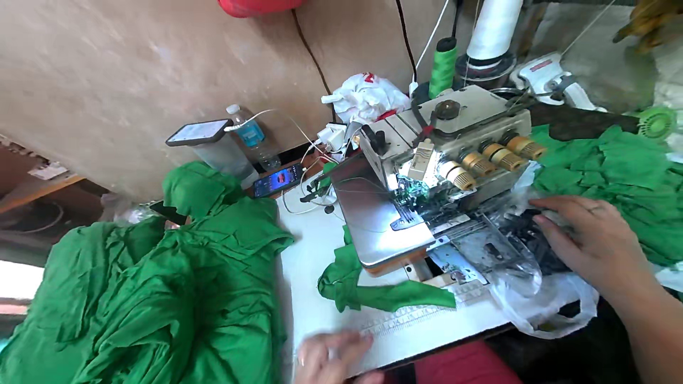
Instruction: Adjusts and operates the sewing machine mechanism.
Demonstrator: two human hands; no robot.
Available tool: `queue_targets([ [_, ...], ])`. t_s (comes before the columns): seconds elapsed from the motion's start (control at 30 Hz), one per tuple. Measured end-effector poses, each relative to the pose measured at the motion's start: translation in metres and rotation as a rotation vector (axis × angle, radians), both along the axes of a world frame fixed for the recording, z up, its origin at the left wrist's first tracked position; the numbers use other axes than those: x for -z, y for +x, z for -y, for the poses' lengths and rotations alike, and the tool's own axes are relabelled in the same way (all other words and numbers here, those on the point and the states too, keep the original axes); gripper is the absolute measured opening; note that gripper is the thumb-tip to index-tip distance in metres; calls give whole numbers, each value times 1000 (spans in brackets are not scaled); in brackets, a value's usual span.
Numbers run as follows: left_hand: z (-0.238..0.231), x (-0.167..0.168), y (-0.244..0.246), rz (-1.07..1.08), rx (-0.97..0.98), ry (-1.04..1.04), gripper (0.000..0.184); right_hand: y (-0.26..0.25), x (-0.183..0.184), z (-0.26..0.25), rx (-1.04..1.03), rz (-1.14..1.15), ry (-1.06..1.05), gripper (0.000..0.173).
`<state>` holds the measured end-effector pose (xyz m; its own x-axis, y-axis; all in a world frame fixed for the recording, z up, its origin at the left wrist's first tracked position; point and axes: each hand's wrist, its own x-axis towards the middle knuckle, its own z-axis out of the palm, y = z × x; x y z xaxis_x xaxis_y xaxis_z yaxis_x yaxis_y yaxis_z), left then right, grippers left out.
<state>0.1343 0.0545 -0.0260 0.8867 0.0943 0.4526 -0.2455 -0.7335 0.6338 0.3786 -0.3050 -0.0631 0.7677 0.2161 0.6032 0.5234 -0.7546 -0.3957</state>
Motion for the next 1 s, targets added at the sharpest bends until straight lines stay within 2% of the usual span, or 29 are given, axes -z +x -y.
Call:
queue_targets([
  [0.13,-13,-26,98,245,-93,227,32,-29,-12,-10,-132,45,101,34],
  [0.27,-30,-27,143,145,-48,314,34,-54,-18,-10,-218,5,171,28],
  [0.4,-36,-16,149,-72,22,340,55,-66,-20,-9,-293,-64,224,28],
  [0.47,-36,-7,151,-30,-15,332,50,-67,-24,-16,-349,-72,244,27],
  [0.53,-37,-7,153,44,-76,352,37,-68,-29,-26,-409,-67,265,22],
  [0.63,-46,-25,155,135,-44,338,19,-68,-34,-46,-499,-34,284,20],
  [0.67,-49,-34,155,147,-24,320,18,-67,-36,-53,-524,-19,276,20],
  [0.83,-49,-76,149,165,43,210,22,-57,-49,-89,-564,63,225,25],
  [1.0,-37,-98,130,218,77,138,23,-47,-70,-132,-537,24,254,26],
])
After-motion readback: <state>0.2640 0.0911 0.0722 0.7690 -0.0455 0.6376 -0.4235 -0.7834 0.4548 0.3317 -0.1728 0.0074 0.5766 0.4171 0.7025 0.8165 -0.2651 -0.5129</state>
